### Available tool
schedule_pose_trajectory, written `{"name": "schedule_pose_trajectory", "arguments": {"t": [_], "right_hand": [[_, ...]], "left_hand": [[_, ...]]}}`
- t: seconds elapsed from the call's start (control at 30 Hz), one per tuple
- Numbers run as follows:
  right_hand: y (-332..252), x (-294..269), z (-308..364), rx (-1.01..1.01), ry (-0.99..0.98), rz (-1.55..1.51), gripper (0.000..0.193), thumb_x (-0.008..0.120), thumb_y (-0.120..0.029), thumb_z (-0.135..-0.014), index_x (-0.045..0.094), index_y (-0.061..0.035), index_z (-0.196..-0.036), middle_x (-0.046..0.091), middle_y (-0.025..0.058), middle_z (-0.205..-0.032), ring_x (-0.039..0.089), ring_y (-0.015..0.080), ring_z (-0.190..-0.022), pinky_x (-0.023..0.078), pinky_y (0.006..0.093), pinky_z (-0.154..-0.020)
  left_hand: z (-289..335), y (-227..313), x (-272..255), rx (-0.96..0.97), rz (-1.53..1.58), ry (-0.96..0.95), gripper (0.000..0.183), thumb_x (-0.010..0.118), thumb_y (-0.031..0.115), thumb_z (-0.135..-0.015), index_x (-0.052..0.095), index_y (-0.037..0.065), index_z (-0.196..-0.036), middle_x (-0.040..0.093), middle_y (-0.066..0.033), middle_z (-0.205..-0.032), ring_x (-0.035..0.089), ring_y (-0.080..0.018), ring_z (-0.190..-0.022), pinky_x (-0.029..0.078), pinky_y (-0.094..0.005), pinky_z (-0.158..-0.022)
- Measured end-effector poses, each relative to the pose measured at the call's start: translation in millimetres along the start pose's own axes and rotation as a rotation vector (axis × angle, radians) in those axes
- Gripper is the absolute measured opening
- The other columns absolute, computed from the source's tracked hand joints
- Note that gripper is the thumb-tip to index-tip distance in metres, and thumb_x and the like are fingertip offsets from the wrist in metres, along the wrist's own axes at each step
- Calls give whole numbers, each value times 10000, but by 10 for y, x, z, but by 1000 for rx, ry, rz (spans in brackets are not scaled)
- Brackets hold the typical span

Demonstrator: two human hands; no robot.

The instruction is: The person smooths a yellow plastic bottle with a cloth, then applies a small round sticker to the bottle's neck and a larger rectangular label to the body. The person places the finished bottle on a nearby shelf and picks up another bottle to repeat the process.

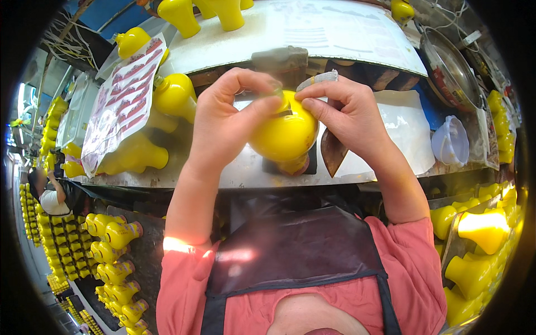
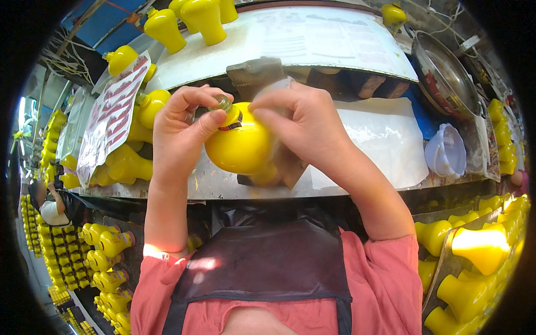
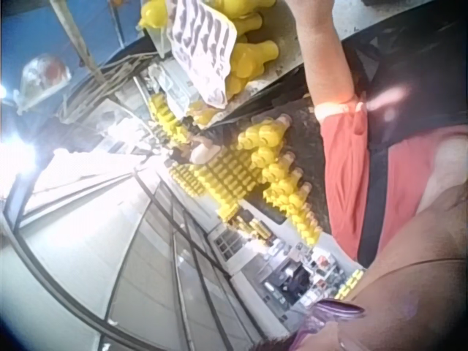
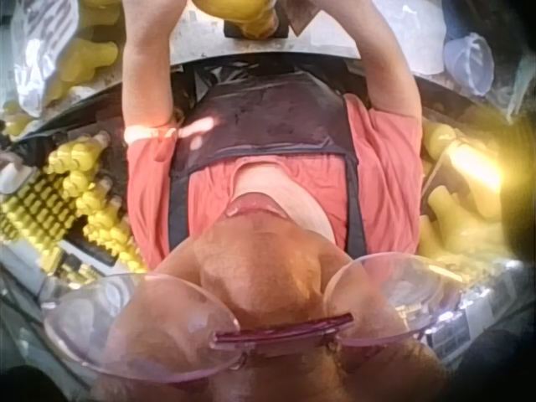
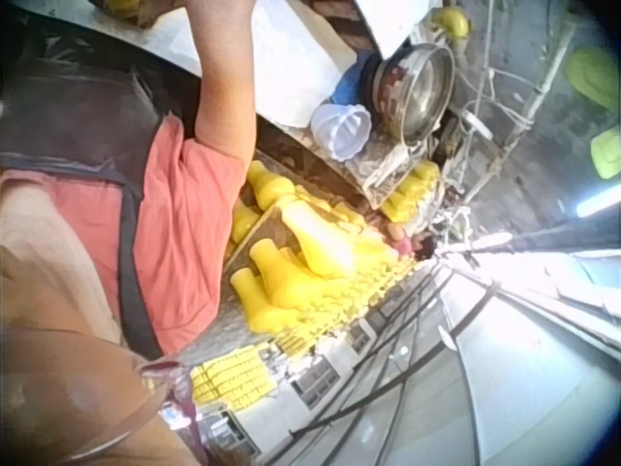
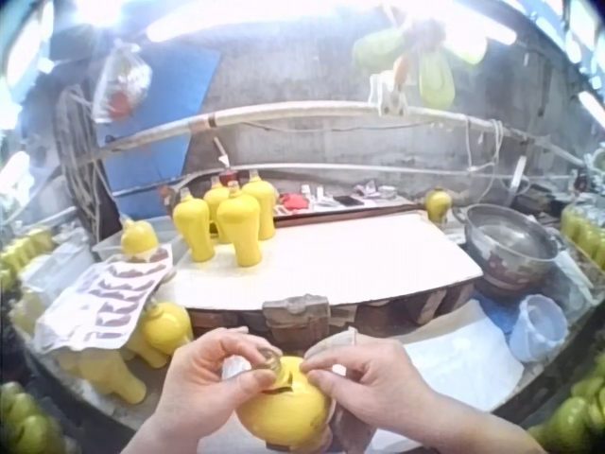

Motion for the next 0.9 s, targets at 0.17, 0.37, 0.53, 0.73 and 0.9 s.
{"name": "schedule_pose_trajectory", "arguments": {"t": [0.17, 0.37, 0.53, 0.73, 0.9], "right_hand": [[16, -12, -143, -6, -42, 14, 159, 728, -125, -877, 780, -23, -987, 749, 146, -854, 705, 243, -816, 550, 337, -766], [58, 23, -350, -124, -16, 74, 150, 794, -85, -849, 790, -35, -990, 720, 72, -767, 646, 129, -705, 517, 275, -663], [104, 52, -491, -246, -9, 157, 92, 770, -141, -837, 769, -68, -893, 719, 105, -779, 684, 265, -694, 546, 365, -646], [136, 54, -615, -324, -31, 281, 108, 758, -186, -827, 745, -79, -825, 696, 129, -750, 683, 338, -683, 546, 424, -629], [147, 66, -649, -262, -69, 251, 91, 776, -147, -822, 755, -63, -852, 700, 119, -761, 670, 288, -662, 538, 379, -624]], "left_hand": [[-142, -171, -27, 53, 212, -67, 119, 710, -32, -906, 643, 27, -985, 742, -122, -1137, 660, -124, -1040, 535, -295, -955], [-199, -330, 1, -41, 467, -35, 107, 660, -42, -944, 633, 32, -1015, 728, -135, -1174, 659, -141, -1072, 534, -304, -973], [-315, -391, -18, -118, 473, -39, 114, 639, -29, -964, 637, 29, -1063, 709, -131, -1222, 653, -151, -1109, 530, -316, -999], [-325, -359, -132, -153, 324, -116, 268, 641, -25, -949, 626, 32, -1211, 670, -109, -1307, 611, -180, -1243, 476, -339, -1087], [-340, -362, -195, -121, 180, -166, 345, 666, -36, -907, 619, 35, -1241, 662, -105, -1324, 591, -195, -1290, 437, -358, -1133]]}}
Point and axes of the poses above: each hand's wrist, its own z-axis away from the middle knuckle, its own x-axis out of the palm, y = z × x, the point moved 2 cm from there along -z, towards the middle knuckle
